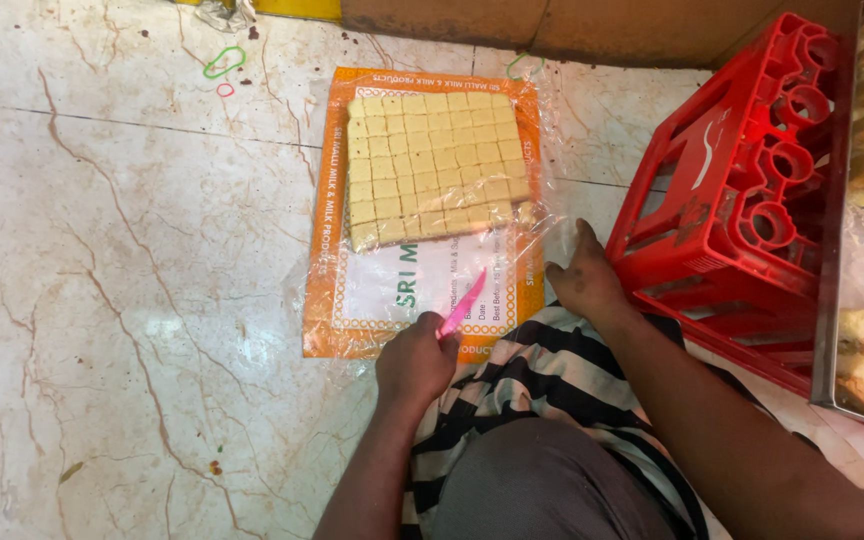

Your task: The person uses a pink plastic tool to separate a block of yellow sweets from its plastic covering and then places the individual sweets into a clear plastic bag.

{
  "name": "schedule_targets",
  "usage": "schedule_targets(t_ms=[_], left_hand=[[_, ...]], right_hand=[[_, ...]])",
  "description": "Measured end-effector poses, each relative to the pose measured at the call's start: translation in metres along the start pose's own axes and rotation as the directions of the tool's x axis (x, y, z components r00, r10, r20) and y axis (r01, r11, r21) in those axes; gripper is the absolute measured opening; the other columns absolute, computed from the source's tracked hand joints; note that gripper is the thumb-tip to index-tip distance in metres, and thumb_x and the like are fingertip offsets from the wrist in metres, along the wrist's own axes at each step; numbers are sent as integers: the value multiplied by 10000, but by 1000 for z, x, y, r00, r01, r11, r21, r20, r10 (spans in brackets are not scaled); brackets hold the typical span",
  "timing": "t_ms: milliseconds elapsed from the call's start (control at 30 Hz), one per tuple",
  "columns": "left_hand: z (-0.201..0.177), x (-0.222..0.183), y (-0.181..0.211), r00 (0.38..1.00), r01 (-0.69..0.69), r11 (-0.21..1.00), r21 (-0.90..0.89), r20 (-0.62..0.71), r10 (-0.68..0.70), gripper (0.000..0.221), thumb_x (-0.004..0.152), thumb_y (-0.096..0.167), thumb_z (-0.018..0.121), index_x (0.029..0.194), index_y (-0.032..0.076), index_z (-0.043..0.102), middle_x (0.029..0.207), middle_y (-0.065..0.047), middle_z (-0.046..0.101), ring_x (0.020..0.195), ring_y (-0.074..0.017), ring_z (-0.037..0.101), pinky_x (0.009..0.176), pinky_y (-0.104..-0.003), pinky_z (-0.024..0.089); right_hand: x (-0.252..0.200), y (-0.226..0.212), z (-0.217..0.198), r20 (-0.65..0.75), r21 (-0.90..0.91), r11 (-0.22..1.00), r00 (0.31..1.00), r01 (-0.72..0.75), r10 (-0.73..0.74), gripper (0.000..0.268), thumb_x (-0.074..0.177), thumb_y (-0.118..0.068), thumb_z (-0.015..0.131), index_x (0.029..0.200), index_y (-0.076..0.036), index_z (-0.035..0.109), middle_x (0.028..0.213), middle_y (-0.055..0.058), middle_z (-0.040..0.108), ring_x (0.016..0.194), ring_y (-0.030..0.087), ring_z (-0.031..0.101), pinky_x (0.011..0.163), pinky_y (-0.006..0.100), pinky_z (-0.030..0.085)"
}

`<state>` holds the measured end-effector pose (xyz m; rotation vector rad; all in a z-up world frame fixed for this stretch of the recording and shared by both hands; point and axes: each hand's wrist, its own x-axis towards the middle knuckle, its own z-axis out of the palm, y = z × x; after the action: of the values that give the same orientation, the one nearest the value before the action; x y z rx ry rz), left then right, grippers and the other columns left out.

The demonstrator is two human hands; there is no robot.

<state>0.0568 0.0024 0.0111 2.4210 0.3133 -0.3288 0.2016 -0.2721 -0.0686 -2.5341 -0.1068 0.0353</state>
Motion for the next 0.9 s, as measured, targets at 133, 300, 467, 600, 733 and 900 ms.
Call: schedule_targets(t_ms=[133, 300, 467, 600, 733, 900], left_hand=[[-5, -16, -11, 998, -22, 1000, 16, -54, 22, 308, 926, 350, 637, 1133, 122, 654, 948, -154, 740, 885, -385, 709, 769, -534, 548], [7, -17, -3, 997, 52, 998, 26, -61, -50, 284, 948, 348, 629, 1091, 103, 637, 961, -163, 728, 889, -400, 707, 780, -542, 547], [0, -23, -10, 989, 46, 993, 112, -148, -29, 253, 944, 321, 605, 1074, 104, 623, 985, -141, 711, 825, -398, 716, 706, -539, 566], [-1, -27, -12, 992, 47, 992, 117, -121, -32, 274, 938, 321, 606, 1097, 99, 621, 956, -159, 712, 812, -406, 714, 699, -546, 562], [9, -27, -6, 994, 93, 996, -9, -57, -93, 288, 951, 355, 604, 1092, 105, 631, 882, -189, 733, 843, -417, 713, 743, -545, 551], [19, -26, -9, 981, 147, 989, -34, -123, -150, 296, 967, 357, 590, 1040, 71, 620, 837, -205, 729, 810, -432, 712, 718, -560, 546]], right_hand=[[-1, -11, 3, 9, 83, 979, 982, -188, 188, 756, 833, -205, 736, 1480, 11, 410, 1295, 247, 595, 1171, 350, 609, 997, 412, 505], [-15, -14, 3, 98, 279, 895, 938, -347, 333, 446, 914, -206, 701, 1288, 11, 592, 1093, 177, 666, 724, 244, 660, 653, 381, 564], [-15, -18, -3, 211, 410, 812, 909, -416, 359, 463, 921, -211, 692, 1294, 18, 544, 1049, 118, 664, 603, 191, 629, 543, 330, 540], [-21, -28, -4, 129, 395, 844, 931, -363, 340, 635, 895, -175, 707, 1419, -1, 393, 940, 186, 642, 604, 203, 656, 529, 324, 552], [-18, -27, -5, 185, 436, 822, 930, -367, 317, 561, 938, -194, 668, 1425, -28, 443, 930, 119, 643, 607, 182, 668, 538, 300, 552], [-19, -38, -7, 126, 509, 799, 946, -321, 300, 409, 954, -168, 606, 1318, -32, 481, 996, 73, 626, 601, 163, 663, 470, 320, 512]])
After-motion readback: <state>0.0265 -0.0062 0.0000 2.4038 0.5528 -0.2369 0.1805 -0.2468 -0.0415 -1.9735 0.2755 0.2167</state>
